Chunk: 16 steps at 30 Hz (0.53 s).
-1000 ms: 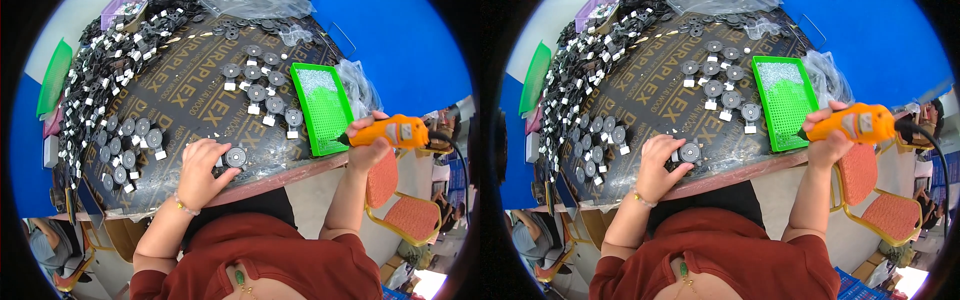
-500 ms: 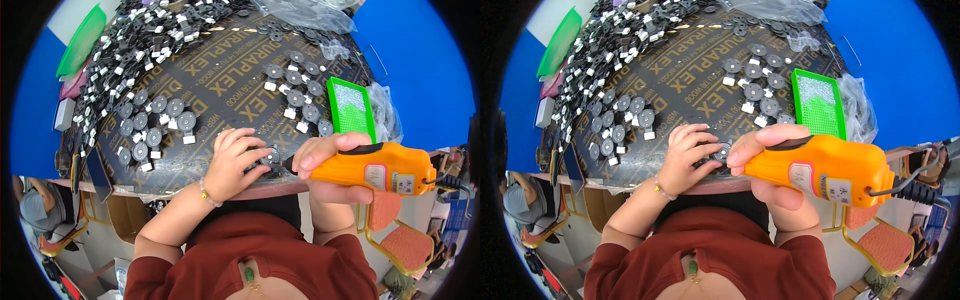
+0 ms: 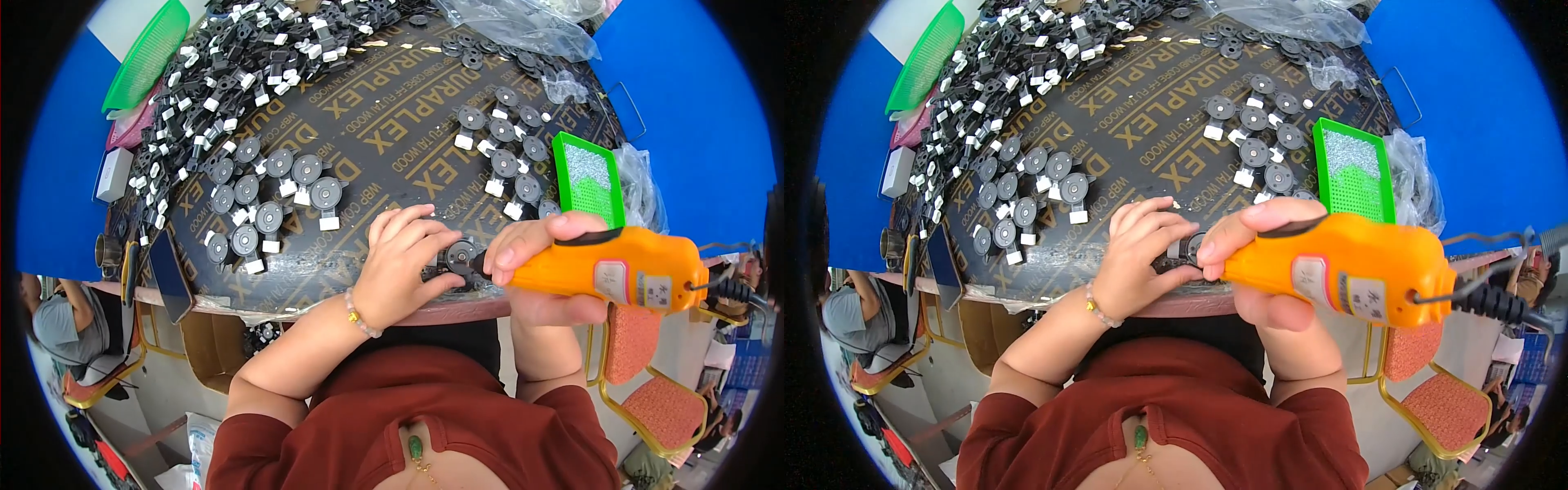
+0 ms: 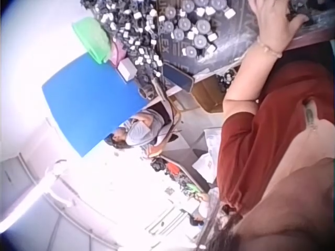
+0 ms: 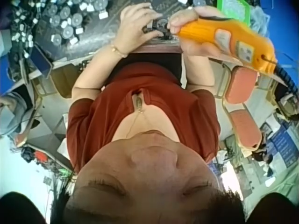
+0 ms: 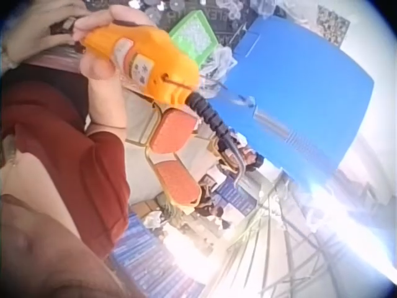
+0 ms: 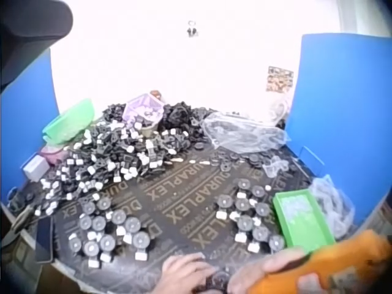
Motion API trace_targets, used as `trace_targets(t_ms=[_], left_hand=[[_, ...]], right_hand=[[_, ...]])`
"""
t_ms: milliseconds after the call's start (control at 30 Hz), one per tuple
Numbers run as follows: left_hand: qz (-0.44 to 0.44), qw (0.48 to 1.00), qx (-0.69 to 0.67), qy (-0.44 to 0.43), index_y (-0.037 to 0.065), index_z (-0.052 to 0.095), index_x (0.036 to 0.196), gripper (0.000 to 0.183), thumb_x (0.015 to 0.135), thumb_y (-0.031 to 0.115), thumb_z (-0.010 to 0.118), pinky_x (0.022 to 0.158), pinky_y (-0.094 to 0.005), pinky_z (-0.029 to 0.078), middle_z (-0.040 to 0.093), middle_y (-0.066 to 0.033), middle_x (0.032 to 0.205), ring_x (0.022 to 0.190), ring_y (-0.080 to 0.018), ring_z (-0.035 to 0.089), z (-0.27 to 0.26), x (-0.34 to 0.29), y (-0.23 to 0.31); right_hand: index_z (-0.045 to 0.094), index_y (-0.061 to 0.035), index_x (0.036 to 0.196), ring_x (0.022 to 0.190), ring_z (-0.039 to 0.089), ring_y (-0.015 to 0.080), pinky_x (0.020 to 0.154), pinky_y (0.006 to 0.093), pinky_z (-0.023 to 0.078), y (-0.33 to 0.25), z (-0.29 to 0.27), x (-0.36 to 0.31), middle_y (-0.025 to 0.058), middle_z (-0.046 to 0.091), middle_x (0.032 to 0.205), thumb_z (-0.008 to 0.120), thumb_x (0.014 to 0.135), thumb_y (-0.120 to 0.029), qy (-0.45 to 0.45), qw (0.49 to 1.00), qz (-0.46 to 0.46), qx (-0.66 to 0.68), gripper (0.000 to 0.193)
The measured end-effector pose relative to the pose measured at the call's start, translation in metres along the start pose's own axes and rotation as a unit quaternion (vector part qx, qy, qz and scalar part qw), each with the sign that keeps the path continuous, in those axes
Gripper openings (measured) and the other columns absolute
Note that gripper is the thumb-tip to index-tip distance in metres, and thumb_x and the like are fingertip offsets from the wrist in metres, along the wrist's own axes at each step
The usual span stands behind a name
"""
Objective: Assembling small electronic speakers using an electric screwdriver to fasten screws.
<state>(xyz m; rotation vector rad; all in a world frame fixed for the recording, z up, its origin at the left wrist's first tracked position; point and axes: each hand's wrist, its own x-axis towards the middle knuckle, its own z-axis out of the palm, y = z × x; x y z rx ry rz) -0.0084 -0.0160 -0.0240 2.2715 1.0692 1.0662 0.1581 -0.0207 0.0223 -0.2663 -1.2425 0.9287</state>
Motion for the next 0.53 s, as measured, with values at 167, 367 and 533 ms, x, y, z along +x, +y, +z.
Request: trace_targets(t_ms=[167, 367, 533], left_hand=[[-0.007, 0.999, 0.039, -0.030, 0.011, 0.064, 0.106, 0.047, 0.064, 0.026, 0.079, 0.100, -0.0456, 0.028, 0.062, -0.0028, 0.101, 0.116, -0.0264, 0.049, 0.003, -0.002, -0.001], [0.008, 0.997, 0.054, -0.051, 0.009, 0.065, 0.106, 0.045, 0.067, 0.028, 0.077, 0.100, -0.0466, 0.028, 0.062, -0.0034, 0.098, 0.116, -0.0260, 0.049, 0.007, -0.003, -0.006], [0.004, 0.997, 0.052, -0.065, 0.009, 0.065, 0.105, 0.042, 0.068, 0.024, 0.076, 0.100, -0.0467, 0.028, 0.063, -0.0036, 0.099, 0.117, -0.0258, 0.048, 0.004, -0.002, -0.003]], right_hand=[[0.044, 0.0001, 0.109, 0.057, 0.058, 0.0156, 0.053, 0.0251, 0.050, 0.012, -0.007, 0.001, 0.0133, 0.063, 0.074, 0.055, 0.071, -0.071, 0.011, 0.999, 0.013, -0.032, 0.082], [0.048, 0.0001, 0.105, 0.058, 0.060, 0.0155, 0.053, 0.0248, 0.050, 0.008, 0.001, 0.002, 0.0132, 0.064, 0.075, 0.063, 0.069, -0.065, 0.033, 0.996, 0.085, -0.021, 0.076], [0.051, 0.0006, 0.108, 0.067, 0.064, 0.0181, 0.058, 0.0257, 0.052, 0.012, -0.008, -0.005, 0.0170, 0.066, 0.087, 0.077, 0.068, -0.053, -0.014, 0.989, 0.145, 0.005, 0.072]])
